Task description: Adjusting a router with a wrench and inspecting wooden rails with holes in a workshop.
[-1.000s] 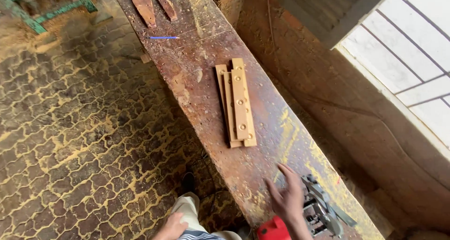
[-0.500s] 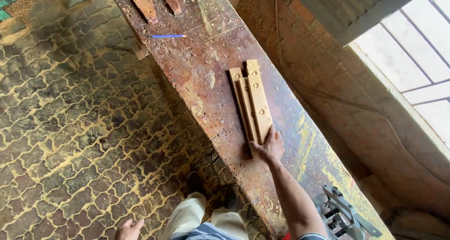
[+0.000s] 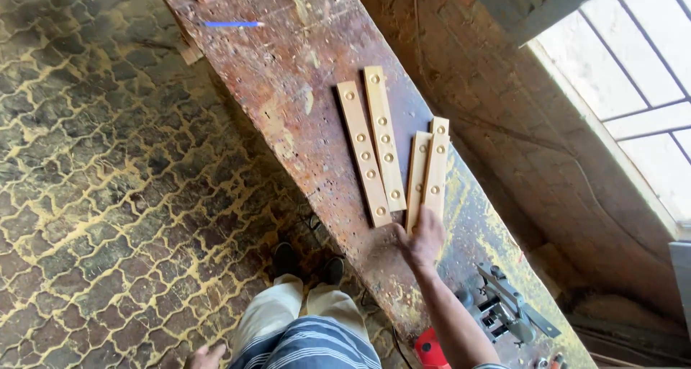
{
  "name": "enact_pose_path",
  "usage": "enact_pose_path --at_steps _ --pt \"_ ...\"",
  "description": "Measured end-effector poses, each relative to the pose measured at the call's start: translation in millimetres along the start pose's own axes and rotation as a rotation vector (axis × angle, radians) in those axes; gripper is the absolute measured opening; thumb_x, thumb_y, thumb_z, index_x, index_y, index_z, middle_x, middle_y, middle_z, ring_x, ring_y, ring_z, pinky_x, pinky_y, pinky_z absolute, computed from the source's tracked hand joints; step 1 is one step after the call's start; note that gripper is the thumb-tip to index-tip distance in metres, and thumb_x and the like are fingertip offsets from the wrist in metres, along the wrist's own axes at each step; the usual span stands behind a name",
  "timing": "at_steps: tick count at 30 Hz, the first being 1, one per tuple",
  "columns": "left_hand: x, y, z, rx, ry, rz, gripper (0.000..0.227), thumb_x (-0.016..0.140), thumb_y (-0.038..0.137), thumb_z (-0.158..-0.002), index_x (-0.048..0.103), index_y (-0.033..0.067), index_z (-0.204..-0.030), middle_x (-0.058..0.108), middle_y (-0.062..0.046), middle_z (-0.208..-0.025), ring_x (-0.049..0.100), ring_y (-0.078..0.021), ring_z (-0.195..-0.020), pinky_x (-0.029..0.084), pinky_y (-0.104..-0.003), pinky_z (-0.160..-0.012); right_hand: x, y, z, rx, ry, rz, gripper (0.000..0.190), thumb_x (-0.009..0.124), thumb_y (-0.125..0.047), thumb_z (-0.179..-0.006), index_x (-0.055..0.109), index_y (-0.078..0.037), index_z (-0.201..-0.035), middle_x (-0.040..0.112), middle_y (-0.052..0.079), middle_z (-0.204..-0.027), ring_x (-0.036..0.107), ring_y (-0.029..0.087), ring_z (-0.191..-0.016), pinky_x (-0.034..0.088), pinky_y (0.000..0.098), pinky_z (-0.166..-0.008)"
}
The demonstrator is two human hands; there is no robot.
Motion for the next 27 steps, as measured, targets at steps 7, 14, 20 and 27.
enact_pose_path --at_steps 7,14,20,27 --pt "-2 80 56 -0.120 0.058 -0.019 0.048 0.073 0.046 -0.088 0.073 0.0008 -0.103 0.083 -0.017 -0.088 0.074 -0.0250 -0.077 0.055 -0.038 -0.069 37 -53 -15 -0.174 -0.014 -0.235 0.059 0.085 -0.035 -0.079 0.059 -0.010 -0.126 0.060 0.017 -0.116 0.058 0.036 -0.112 0.048 0.0482 -0.094" --pt "21 85 95 -0.140 0.110 0.102 0.062 0.071 0.050 -0.086 0.071 -0.0046 -0.115 0.083 -0.014 -0.091 0.072 -0.0219 -0.079 0.055 -0.037 -0.071 45 -55 12 -0.101 -0.085 -0.372 0.064 0.082 -0.028 -0.078 0.055 -0.010 -0.133 0.053 0.019 -0.123 0.054 0.036 -0.118 0.049 0.0468 -0.100" --pt "61 8 88 -0.249 0.092 -0.110 0.073 0.070 0.054 -0.093 0.053 0.0009 -0.139 0.062 -0.019 -0.121 0.063 -0.0214 -0.096 0.052 -0.037 -0.084 42 -69 35 0.022 -0.234 -0.353 0.089 0.086 -0.033 -0.073 0.043 -0.009 -0.147 0.050 0.019 -0.128 0.051 0.035 -0.121 0.044 0.0476 -0.105" --pt "76 -16 90 -0.256 0.044 -0.069 0.060 0.070 0.054 -0.087 0.073 0.0057 -0.122 0.079 -0.016 -0.110 0.074 -0.0234 -0.099 0.053 -0.033 -0.091 53 -108 17 -0.250 -0.259 -0.265 0.074 0.080 -0.039 -0.077 0.053 -0.009 -0.140 0.056 0.015 -0.126 0.055 0.032 -0.120 0.048 0.0445 -0.104"
Point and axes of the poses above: each hand's wrist, its own z-axis away from the middle knuckle, its own x-axis out of the palm, y = z × x, the point moved 1 cm from there along -z, towards the middle knuckle
